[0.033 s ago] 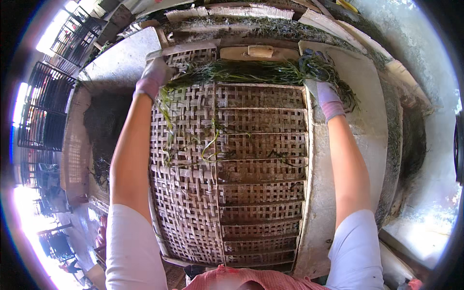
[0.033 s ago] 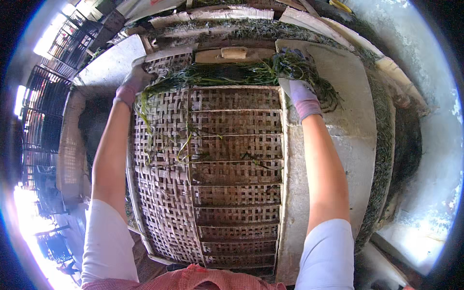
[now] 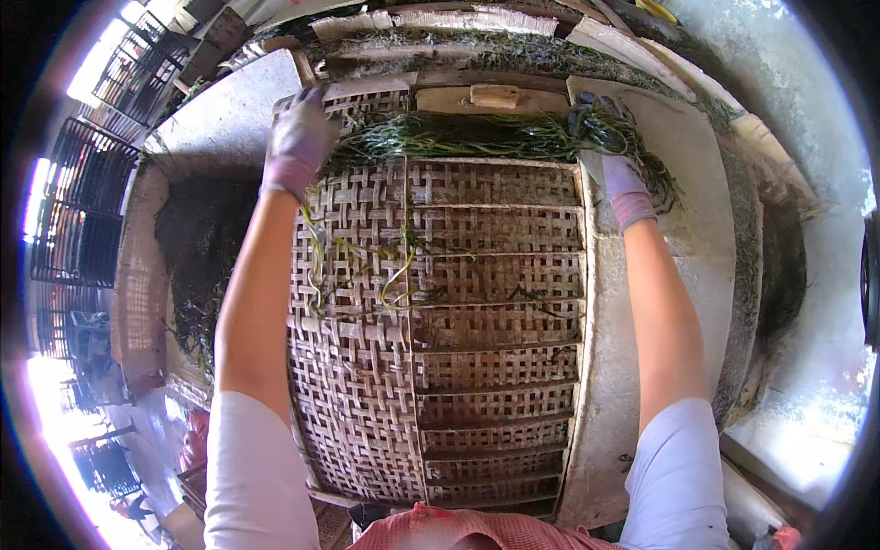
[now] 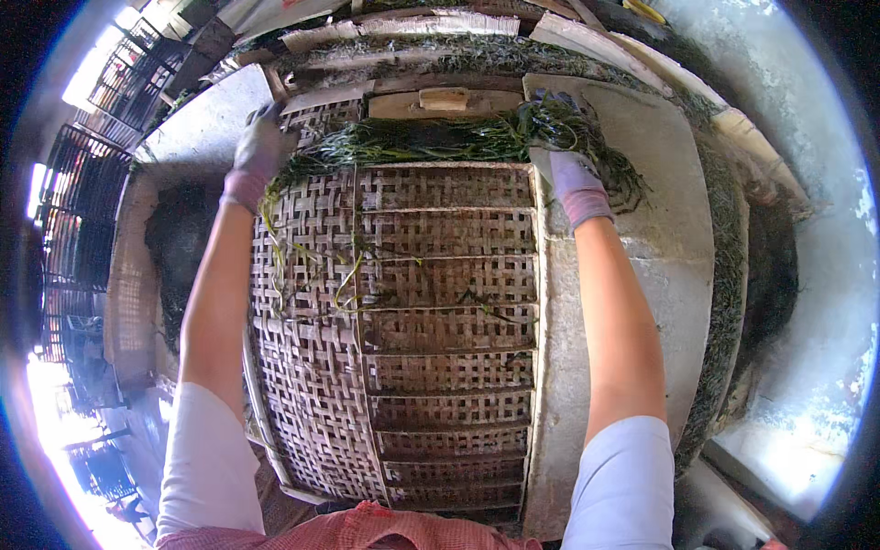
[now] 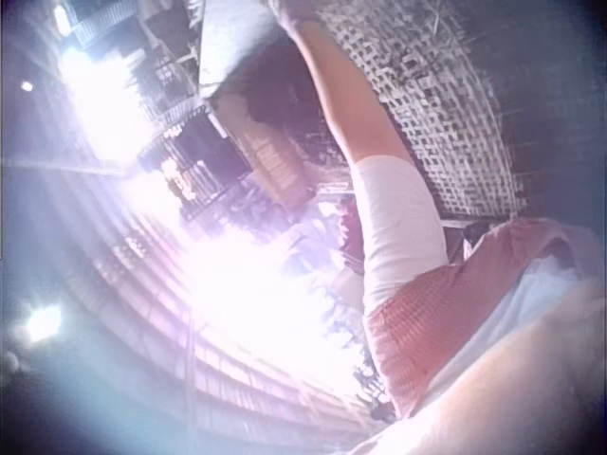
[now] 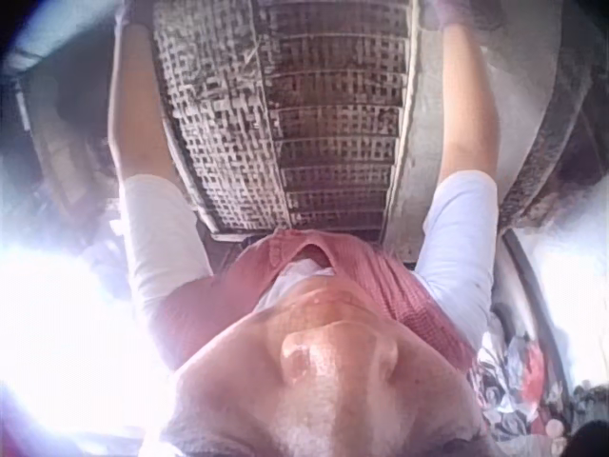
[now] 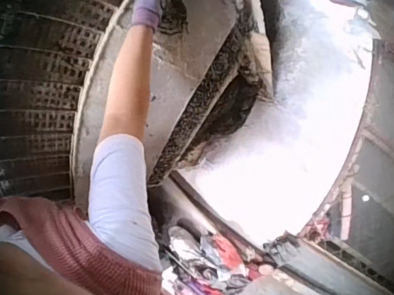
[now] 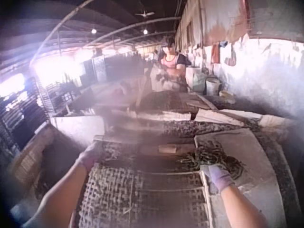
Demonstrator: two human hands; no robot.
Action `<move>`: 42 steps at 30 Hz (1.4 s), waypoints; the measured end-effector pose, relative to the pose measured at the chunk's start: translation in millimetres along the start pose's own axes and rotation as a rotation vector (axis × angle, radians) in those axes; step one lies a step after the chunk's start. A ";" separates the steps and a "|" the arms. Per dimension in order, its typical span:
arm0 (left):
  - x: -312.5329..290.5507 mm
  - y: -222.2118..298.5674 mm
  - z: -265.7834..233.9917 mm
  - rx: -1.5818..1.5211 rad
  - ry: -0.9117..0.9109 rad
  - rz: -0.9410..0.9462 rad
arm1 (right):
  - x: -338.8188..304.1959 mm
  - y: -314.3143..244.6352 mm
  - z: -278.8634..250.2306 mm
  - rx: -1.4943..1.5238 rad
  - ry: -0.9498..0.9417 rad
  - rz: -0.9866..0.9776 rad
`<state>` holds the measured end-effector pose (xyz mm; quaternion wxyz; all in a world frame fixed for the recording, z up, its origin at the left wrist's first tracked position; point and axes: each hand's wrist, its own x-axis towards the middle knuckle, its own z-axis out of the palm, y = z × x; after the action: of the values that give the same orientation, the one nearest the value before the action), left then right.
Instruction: The person picks up bundles of green plants from a large container and arranges them into rows on a bamboo tray.
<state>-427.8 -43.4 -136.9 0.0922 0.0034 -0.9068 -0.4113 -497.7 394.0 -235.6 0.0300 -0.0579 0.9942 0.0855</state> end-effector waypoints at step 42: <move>-61.3 118.1 156.1 0.816 -0.255 0.124 | -19.8 -167.3 -105.9 1.283 0.137 -0.535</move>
<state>-385.9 156.2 -159.4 -0.0051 -0.0658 -0.9978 -0.0100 -463.3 214.1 -158.0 0.0155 -0.2768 0.7996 -0.5328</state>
